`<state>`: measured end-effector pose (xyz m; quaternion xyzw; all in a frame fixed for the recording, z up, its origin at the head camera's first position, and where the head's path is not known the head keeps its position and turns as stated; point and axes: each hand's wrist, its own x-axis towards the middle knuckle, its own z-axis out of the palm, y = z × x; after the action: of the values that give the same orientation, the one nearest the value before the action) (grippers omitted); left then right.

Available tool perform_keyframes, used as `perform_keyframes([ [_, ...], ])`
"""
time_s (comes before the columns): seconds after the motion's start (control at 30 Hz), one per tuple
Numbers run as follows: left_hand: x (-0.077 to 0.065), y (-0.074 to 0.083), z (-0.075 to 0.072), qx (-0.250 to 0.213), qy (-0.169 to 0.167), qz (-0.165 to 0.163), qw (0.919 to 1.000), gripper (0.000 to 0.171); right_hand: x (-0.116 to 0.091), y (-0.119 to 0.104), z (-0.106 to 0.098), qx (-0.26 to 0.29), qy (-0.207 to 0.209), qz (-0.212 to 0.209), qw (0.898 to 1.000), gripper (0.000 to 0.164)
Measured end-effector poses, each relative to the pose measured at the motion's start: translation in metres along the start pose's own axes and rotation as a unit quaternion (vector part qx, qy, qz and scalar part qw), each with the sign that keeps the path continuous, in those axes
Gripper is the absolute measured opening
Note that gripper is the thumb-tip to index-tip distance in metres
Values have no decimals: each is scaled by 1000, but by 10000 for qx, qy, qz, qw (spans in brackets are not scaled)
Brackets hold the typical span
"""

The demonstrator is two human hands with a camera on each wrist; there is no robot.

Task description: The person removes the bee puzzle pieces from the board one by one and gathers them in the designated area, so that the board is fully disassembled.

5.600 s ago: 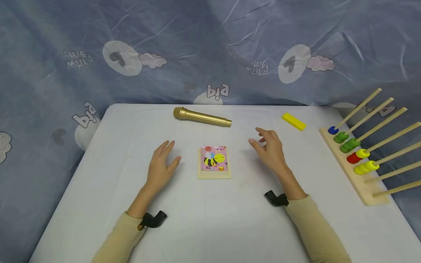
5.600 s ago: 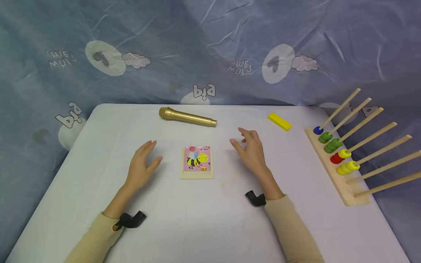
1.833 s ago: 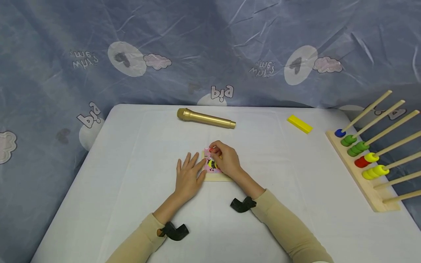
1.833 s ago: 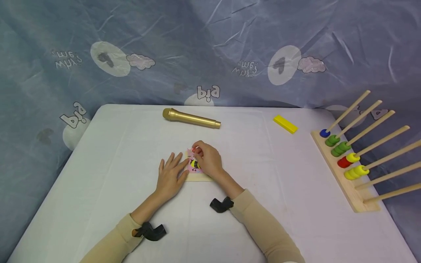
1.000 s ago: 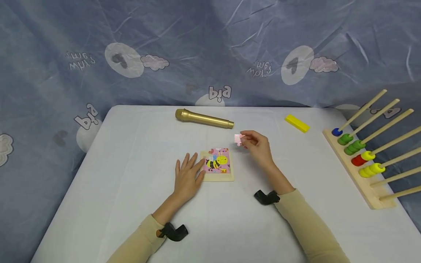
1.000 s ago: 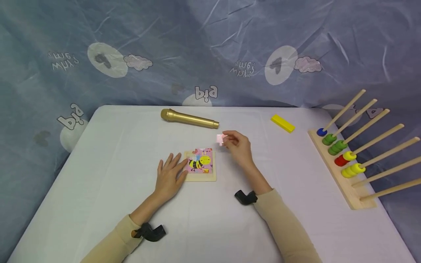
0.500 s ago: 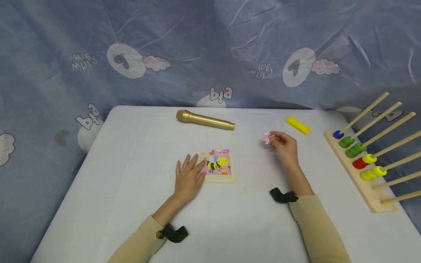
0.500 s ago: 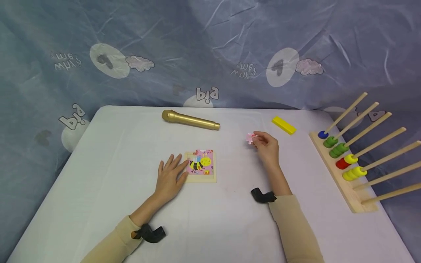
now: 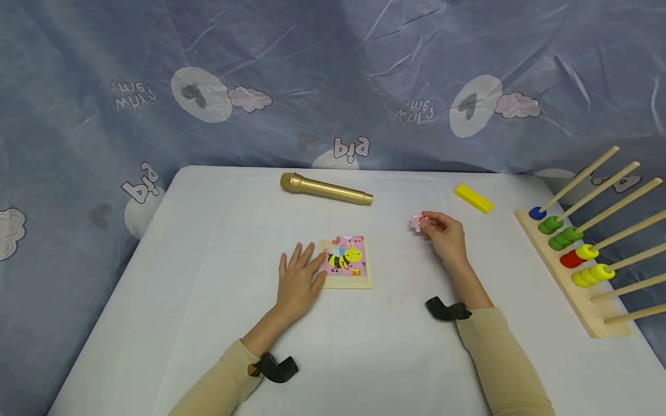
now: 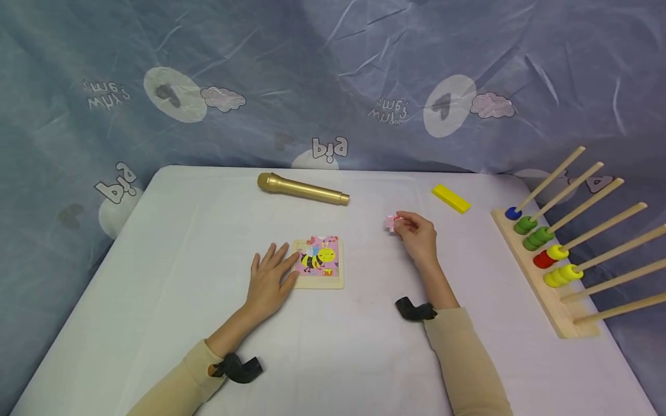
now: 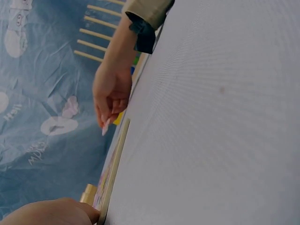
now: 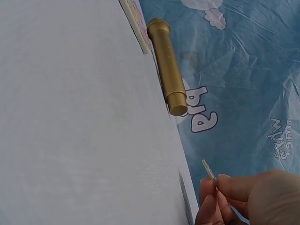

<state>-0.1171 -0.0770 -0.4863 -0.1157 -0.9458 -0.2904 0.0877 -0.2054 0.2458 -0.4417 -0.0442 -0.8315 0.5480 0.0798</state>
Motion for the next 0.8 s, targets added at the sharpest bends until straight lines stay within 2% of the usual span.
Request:
perform_keyframes([
  [0.13, 0, 1, 0, -18, 2, 22, 10000, 41, -2, -3, 1, 0, -64, -42, 10000, 32],
  [0.27, 0, 1, -1, -29, 17, 41, 10000, 41, 8, 20, 3, -25, -26, -55, 10000, 33],
  [0.8, 0, 1, -1, -55, 24, -6, 10000, 42, 8, 28, 7, -941, 132, -603, 9936, 29],
])
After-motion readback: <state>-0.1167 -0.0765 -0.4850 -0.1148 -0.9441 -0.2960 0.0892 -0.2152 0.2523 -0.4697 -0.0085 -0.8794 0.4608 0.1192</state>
